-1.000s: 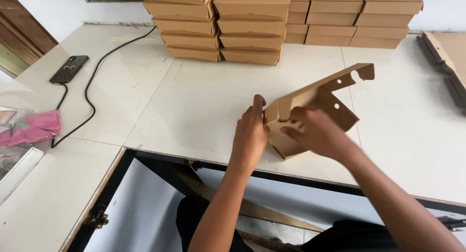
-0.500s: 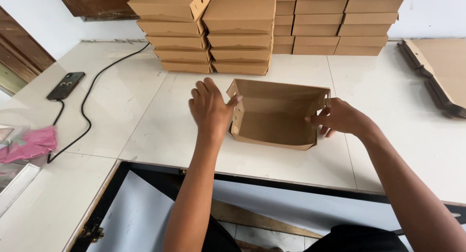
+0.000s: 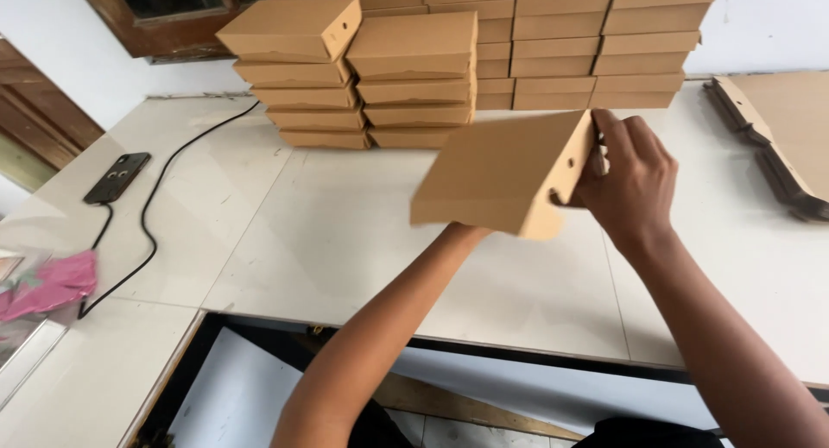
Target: Folding flat cardboard templates into boxes by bending sides and tucking tabs.
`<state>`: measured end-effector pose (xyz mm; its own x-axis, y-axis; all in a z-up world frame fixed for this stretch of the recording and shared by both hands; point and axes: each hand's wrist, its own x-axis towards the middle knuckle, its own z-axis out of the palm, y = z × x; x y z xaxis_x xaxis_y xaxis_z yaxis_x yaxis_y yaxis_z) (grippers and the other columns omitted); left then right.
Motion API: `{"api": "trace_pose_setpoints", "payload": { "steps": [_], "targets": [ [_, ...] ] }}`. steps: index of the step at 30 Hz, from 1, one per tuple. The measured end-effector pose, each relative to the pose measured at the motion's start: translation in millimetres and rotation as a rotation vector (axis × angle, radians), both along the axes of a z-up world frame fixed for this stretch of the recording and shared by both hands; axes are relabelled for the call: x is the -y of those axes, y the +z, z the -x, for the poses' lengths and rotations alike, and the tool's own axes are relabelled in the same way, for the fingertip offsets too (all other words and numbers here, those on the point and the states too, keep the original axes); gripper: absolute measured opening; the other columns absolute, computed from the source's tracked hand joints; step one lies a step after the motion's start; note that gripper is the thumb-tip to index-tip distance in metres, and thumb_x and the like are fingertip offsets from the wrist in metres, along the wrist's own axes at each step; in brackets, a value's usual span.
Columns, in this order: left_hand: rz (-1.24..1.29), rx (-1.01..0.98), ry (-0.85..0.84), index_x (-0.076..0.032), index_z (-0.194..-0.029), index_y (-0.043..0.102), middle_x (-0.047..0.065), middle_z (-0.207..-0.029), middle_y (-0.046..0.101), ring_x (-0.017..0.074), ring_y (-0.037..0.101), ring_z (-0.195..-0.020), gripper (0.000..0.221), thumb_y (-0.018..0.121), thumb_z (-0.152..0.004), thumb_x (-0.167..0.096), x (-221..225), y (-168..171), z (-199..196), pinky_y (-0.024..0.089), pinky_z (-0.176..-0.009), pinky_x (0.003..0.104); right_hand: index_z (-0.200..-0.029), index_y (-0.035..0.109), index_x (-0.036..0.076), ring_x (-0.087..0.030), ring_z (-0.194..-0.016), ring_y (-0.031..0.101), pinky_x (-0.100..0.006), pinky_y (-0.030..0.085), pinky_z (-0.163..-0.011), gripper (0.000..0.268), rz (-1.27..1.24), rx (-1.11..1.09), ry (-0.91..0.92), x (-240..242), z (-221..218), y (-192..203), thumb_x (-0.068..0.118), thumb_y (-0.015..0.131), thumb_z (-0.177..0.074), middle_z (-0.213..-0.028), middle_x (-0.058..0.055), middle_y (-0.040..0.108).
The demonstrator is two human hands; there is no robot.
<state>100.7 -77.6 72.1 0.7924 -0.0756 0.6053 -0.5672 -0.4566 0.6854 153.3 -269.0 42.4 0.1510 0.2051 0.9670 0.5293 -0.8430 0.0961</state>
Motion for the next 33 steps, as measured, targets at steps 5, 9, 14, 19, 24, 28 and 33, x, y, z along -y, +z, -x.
{"api": "trace_pose_setpoints", "payload": {
  "steps": [5, 9, 14, 19, 24, 28, 33],
  "targets": [
    [0.146, 0.026, -0.083, -0.006, -0.104, 0.074, 0.015, -0.093, 0.075, 0.0293, 0.075, -0.089, 0.027, 0.072, -0.093, -0.03, 7, -5, -27, 0.064, -0.078, 0.041, -0.122, 0.078, -0.004, -0.026, -0.08, 0.068, -0.029, 0.06, -0.058, 0.044, -0.027, -0.031, 0.132, -4, 1, -9, -0.011, 0.074, -0.079, -0.094, -0.011, 0.063],
    [0.309, 0.054, -0.152, -0.009, -0.105, 0.076, 0.013, -0.097, 0.077, 0.0243, 0.077, -0.09, 0.024, 0.074, -0.094, -0.03, 10, -13, -45, 0.067, -0.076, 0.035, -0.125, 0.074, -0.006, -0.035, -0.085, 0.07, -0.039, 0.062, -0.065, 0.039, -0.301, -0.31, 0.418, -12, 5, -8, -0.016, 0.077, -0.088, -0.095, -0.02, 0.069],
    [0.39, 0.156, -0.253, -0.005, -0.11, 0.075, 0.012, -0.101, 0.078, 0.0232, 0.076, -0.096, 0.021, 0.071, -0.099, -0.023, 9, -43, -65, 0.067, -0.078, 0.036, -0.128, 0.068, -0.001, -0.024, -0.088, 0.069, -0.033, 0.061, -0.073, 0.041, -0.528, -0.549, 0.57, -16, 11, -5, -0.003, 0.085, -0.091, -0.094, -0.016, 0.072],
    [0.37, 0.174, -0.253, -0.006, -0.111, 0.07, 0.009, -0.102, 0.074, 0.0226, 0.071, -0.101, 0.026, 0.071, -0.095, -0.026, 9, -49, -66, 0.063, -0.085, 0.038, -0.123, 0.069, -0.003, -0.02, -0.087, 0.068, -0.032, 0.061, -0.075, 0.029, -0.622, -0.628, 0.712, -9, 3, -10, 0.007, 0.083, -0.1, -0.09, -0.017, 0.07],
    [0.397, -0.019, -0.053, -0.021, -0.104, 0.066, -0.006, -0.104, 0.068, 0.0144, 0.066, -0.102, 0.046, 0.078, -0.076, -0.055, 8, -47, -57, 0.055, -0.093, 0.033, -0.111, 0.066, 0.002, -0.017, -0.092, 0.074, -0.025, 0.058, -0.082, 0.025, -0.718, -0.753, 0.772, -13, 21, 3, 0.021, 0.078, -0.1, -0.101, -0.014, 0.075],
    [0.423, -0.123, -0.086, -0.021, -0.105, 0.065, -0.005, -0.104, 0.068, 0.015, 0.066, -0.101, 0.05, 0.074, -0.075, -0.059, 5, -40, -51, 0.054, -0.092, 0.033, -0.107, 0.067, 0.001, -0.019, -0.097, 0.076, -0.026, 0.062, -0.086, 0.02, -0.658, -0.752, 0.689, -11, 24, 5, 0.017, 0.079, -0.103, -0.102, -0.011, 0.073],
    [0.357, -0.311, -0.069, -0.024, -0.128, 0.063, -0.001, -0.133, 0.064, 0.0179, 0.055, -0.133, 0.093, 0.056, -0.06, -0.087, 6, -42, -56, 0.047, -0.108, 0.037, -0.109, 0.068, -0.004, -0.021, -0.098, 0.075, -0.028, 0.061, -0.086, 0.022, -0.536, -0.75, 0.625, -4, 19, 0, 0.015, 0.079, -0.105, -0.1, -0.014, 0.072]
  ]
}}
